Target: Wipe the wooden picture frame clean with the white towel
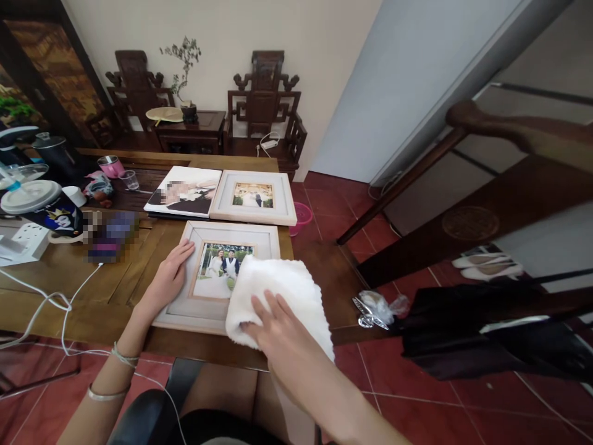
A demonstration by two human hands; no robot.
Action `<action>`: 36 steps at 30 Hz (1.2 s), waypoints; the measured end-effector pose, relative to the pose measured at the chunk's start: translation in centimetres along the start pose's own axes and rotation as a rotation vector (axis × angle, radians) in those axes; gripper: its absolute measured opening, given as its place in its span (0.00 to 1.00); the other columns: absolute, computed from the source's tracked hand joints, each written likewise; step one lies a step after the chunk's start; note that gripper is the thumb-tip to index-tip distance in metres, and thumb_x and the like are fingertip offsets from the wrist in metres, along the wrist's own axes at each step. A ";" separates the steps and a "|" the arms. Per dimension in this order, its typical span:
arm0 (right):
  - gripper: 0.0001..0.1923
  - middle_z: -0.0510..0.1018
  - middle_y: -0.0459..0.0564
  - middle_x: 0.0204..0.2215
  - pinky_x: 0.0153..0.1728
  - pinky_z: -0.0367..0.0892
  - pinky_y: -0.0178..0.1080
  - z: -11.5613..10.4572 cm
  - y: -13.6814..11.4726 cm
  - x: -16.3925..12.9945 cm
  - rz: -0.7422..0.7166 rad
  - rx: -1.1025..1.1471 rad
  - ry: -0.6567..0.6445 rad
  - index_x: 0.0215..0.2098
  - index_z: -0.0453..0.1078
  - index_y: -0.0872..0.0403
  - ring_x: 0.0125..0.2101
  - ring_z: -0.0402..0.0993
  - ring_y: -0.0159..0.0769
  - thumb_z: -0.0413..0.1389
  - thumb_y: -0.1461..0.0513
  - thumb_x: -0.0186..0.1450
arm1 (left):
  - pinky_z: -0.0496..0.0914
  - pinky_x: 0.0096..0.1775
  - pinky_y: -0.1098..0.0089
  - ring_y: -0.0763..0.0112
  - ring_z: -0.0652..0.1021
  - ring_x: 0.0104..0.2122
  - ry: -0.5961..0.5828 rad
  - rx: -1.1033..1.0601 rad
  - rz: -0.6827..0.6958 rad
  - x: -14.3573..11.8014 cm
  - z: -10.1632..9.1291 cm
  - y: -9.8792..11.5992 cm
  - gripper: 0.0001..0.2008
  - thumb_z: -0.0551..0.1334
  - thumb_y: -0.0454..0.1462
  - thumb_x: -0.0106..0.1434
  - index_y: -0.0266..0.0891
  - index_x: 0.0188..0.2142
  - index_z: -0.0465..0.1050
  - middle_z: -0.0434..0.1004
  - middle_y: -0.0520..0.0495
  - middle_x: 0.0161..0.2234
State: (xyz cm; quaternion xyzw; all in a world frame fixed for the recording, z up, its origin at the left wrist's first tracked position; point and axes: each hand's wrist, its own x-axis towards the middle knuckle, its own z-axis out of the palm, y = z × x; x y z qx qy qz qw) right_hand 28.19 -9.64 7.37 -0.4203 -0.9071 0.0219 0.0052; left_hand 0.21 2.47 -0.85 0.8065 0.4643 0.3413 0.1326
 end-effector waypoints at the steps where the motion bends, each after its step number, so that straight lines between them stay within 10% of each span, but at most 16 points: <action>1: 0.30 0.71 0.61 0.56 0.57 0.61 0.56 -0.2 -0.3 -0.3 -0.024 0.026 -0.004 0.49 0.75 0.53 0.59 0.63 0.56 0.50 0.77 0.51 | 0.58 0.63 0.50 0.59 0.62 0.63 -0.004 0.000 0.001 0.0 0.0 0.0 0.24 0.47 0.27 0.64 0.32 0.58 0.66 0.67 0.35 0.59; 15: 0.33 0.64 0.67 0.61 0.61 0.51 0.59 2.8 6.9 8.8 0.171 -0.003 0.201 0.56 0.69 0.63 0.64 0.52 0.57 0.48 0.78 0.52 | 0.57 0.63 0.50 0.59 0.61 0.64 -0.034 -0.067 -0.010 0.0 -0.5 0.2 0.24 0.48 0.28 0.64 0.34 0.59 0.66 0.67 0.36 0.60; 28: 0.35 0.66 0.60 0.60 0.60 0.56 0.58 -1.0 -1.5 -0.6 0.003 0.185 -0.075 0.53 0.72 0.54 0.63 0.54 0.53 0.46 0.79 0.50 | 0.56 0.63 0.50 0.59 0.61 0.64 -0.030 -0.036 -0.007 0.0 -0.3 0.1 0.23 0.48 0.28 0.65 0.31 0.58 0.66 0.66 0.35 0.60; 36: 0.36 0.61 0.62 0.63 0.63 0.49 0.56 1.1 2.8 3.9 0.117 0.204 0.088 0.56 0.69 0.60 0.66 0.45 0.51 0.45 0.79 0.49 | 0.56 0.63 0.50 0.60 0.60 0.64 -0.040 -0.058 -0.002 0.0 -0.5 0.3 0.24 0.48 0.28 0.65 0.35 0.59 0.66 0.66 0.37 0.60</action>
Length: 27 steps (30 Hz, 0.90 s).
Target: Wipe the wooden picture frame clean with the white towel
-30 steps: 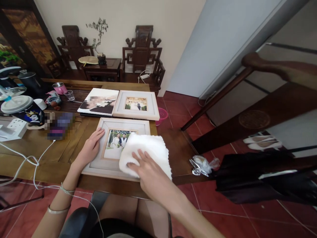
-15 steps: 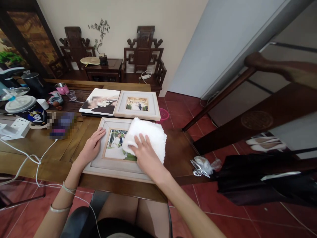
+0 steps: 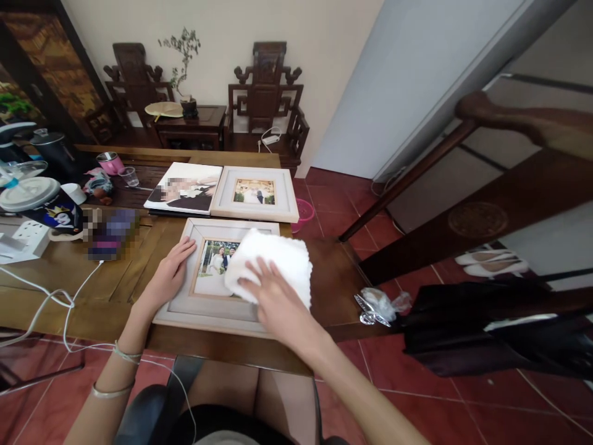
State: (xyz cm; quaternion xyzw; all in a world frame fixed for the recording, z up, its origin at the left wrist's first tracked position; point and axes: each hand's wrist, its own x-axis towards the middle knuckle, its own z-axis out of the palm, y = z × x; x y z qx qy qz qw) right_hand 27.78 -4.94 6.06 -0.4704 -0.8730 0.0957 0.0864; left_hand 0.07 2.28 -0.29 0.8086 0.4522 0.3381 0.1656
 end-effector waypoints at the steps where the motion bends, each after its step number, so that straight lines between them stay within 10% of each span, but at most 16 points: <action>1: 0.35 0.60 0.63 0.63 0.63 0.47 0.57 0.4 1.0 1.1 0.019 -0.029 0.049 0.56 0.69 0.61 0.66 0.45 0.52 0.45 0.78 0.50 | 0.57 0.63 0.50 0.60 0.60 0.64 -0.001 0.000 0.005 0.0 0.0 0.0 0.23 0.48 0.28 0.65 0.35 0.58 0.66 0.66 0.37 0.60; 8: 0.32 0.64 0.64 0.61 0.61 0.48 0.62 1.1 3.3 4.8 0.037 -0.248 0.108 0.56 0.69 0.62 0.64 0.51 0.57 0.48 0.77 0.54 | 0.57 0.63 0.49 0.59 0.61 0.64 0.009 -0.017 -0.022 0.0 -0.1 0.2 0.23 0.48 0.28 0.65 0.35 0.58 0.67 0.67 0.37 0.60; 20: 0.37 0.65 0.53 0.62 0.60 0.57 0.53 -2.7 -4.0 -4.7 -0.183 -0.006 -0.177 0.55 0.69 0.51 0.62 0.57 0.47 0.46 0.78 0.50 | 0.56 0.63 0.50 0.58 0.61 0.64 0.005 0.012 -0.033 0.1 0.1 0.3 0.23 0.49 0.30 0.66 0.35 0.59 0.66 0.66 0.38 0.60; 27: 0.46 0.52 0.55 0.67 0.62 0.50 0.57 -1.4 1.0 1.5 -0.021 -0.099 0.052 0.59 0.65 0.54 0.67 0.40 0.49 0.40 0.82 0.45 | 0.57 0.63 0.50 0.59 0.62 0.64 0.013 0.013 -0.035 0.1 0.1 0.4 0.22 0.49 0.30 0.66 0.34 0.58 0.67 0.67 0.36 0.60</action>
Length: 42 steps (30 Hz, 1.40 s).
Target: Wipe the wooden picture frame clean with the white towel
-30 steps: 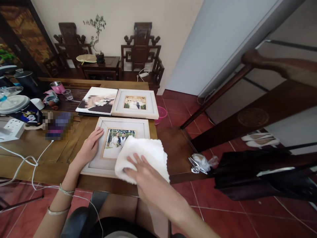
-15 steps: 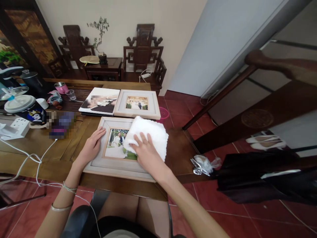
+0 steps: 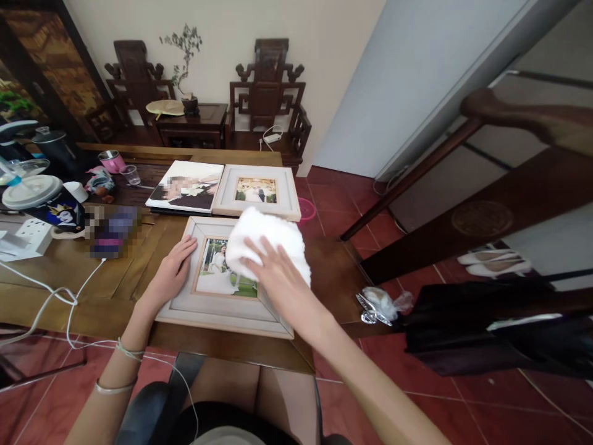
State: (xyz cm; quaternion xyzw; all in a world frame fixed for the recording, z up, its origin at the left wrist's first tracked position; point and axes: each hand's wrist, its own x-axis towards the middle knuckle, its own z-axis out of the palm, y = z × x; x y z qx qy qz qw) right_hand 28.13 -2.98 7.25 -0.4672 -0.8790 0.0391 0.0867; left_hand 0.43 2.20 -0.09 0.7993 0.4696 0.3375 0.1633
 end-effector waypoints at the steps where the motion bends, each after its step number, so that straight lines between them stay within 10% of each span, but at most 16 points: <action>1: 0.45 0.53 0.56 0.67 0.62 0.49 0.60 0.5 0.7 1.2 0.030 -0.053 0.022 0.59 0.65 0.55 0.67 0.40 0.52 0.40 0.83 0.46 | 0.57 0.63 0.50 0.59 0.62 0.64 0.003 -0.002 0.003 0.0 0.0 0.0 0.22 0.49 0.30 0.66 0.34 0.58 0.67 0.67 0.37 0.60; 6: 0.36 0.61 0.61 0.63 0.60 0.50 0.63 2.3 1.1 3.7 0.062 -0.231 -0.036 0.57 0.68 0.58 0.63 0.50 0.62 0.45 0.81 0.54 | 0.58 0.63 0.50 0.60 0.62 0.64 0.009 -0.003 0.011 -0.1 0.1 -0.2 0.23 0.48 0.28 0.65 0.34 0.58 0.67 0.68 0.37 0.59; 12: 0.32 0.66 0.60 0.60 0.56 0.57 0.63 1.1 -3.0 -0.2 0.017 -0.184 -0.150 0.53 0.72 0.55 0.60 0.58 0.64 0.48 0.79 0.54 | 0.57 0.63 0.49 0.60 0.61 0.64 0.008 -0.009 0.012 -0.1 0.1 -0.3 0.24 0.48 0.28 0.65 0.36 0.59 0.66 0.67 0.38 0.60; 19: 0.45 0.59 0.49 0.65 0.55 0.66 0.44 -1.9 -4.6 -5.9 -0.117 0.127 -0.144 0.64 0.58 0.45 0.62 0.59 0.43 0.42 0.80 0.51 | 0.57 0.63 0.49 0.59 0.61 0.64 -0.002 -0.032 0.013 -0.1 0.1 -0.3 0.25 0.49 0.27 0.64 0.36 0.59 0.66 0.66 0.39 0.60; 27: 0.43 0.54 0.52 0.67 0.61 0.51 0.61 -1.0 -0.1 3.5 0.015 -0.107 0.126 0.59 0.65 0.53 0.66 0.41 0.54 0.41 0.83 0.50 | 0.58 0.63 0.49 0.60 0.62 0.64 0.021 -0.026 0.027 -0.2 0.1 -0.3 0.25 0.49 0.27 0.64 0.37 0.59 0.66 0.67 0.39 0.60; 34: 0.37 0.61 0.53 0.64 0.57 0.54 0.66 1.6 -1.2 4.5 -0.023 -0.227 -0.145 0.57 0.68 0.53 0.62 0.53 0.63 0.45 0.82 0.55 | 0.58 0.63 0.51 0.60 0.62 0.64 0.029 -0.029 -0.003 -0.2 0.3 -0.2 0.24 0.48 0.28 0.64 0.35 0.58 0.67 0.68 0.37 0.59; 42: 0.37 0.65 0.51 0.62 0.54 0.63 0.62 -2.3 -7.0 -1.8 -0.132 0.008 -0.338 0.54 0.70 0.50 0.60 0.58 0.62 0.45 0.81 0.52 | 0.57 0.63 0.50 0.59 0.61 0.64 0.012 -0.024 0.014 -0.2 0.3 -0.3 0.25 0.48 0.27 0.64 0.35 0.59 0.65 0.67 0.37 0.60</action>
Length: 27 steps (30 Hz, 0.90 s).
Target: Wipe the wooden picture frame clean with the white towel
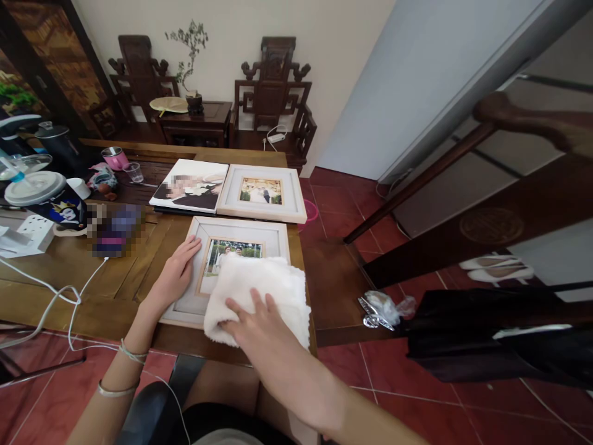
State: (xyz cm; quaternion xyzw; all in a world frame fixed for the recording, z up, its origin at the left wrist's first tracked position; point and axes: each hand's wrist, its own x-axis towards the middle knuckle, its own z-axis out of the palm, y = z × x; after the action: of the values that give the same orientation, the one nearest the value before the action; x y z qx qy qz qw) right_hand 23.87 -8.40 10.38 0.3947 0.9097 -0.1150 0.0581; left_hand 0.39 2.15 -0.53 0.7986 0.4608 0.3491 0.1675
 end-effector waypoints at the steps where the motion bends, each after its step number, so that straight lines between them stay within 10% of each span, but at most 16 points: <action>1: 0.38 0.63 0.51 0.63 0.55 0.62 0.62 -0.2 -0.2 -0.2 -0.033 0.028 -0.010 0.56 0.69 0.50 0.61 0.56 0.60 0.45 0.81 0.52 | 0.57 0.63 0.50 0.59 0.61 0.64 -0.003 0.002 0.003 0.0 0.0 0.0 0.25 0.48 0.27 0.64 0.35 0.59 0.65 0.67 0.37 0.60; 16: 0.36 0.50 0.48 0.68 0.57 0.47 0.72 1.1 5.2 12.3 0.077 -0.169 0.115 0.62 0.63 0.51 0.65 0.36 0.67 0.46 0.79 0.59 | 0.54 0.64 0.56 0.63 0.61 0.64 0.087 -0.101 -0.061 0.0 -0.6 1.2 0.25 0.44 0.42 0.72 0.37 0.65 0.55 0.58 0.37 0.65; 27: 0.31 0.58 0.51 0.65 0.57 0.49 0.71 -0.8 -0.5 3.9 -0.138 0.119 -0.139 0.56 0.69 0.52 0.65 0.41 0.62 0.45 0.78 0.60 | 0.54 0.64 0.54 0.62 0.61 0.64 0.002 -0.100 -0.102 0.1 -0.9 1.7 0.24 0.43 0.43 0.72 0.33 0.59 0.64 0.65 0.36 0.61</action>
State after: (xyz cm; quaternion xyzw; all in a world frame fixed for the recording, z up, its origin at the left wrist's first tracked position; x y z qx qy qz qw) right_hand 20.86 -5.76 10.46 0.3248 0.9202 -0.1994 0.0895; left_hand 0.83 1.25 1.16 0.7642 0.4833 0.3635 0.2243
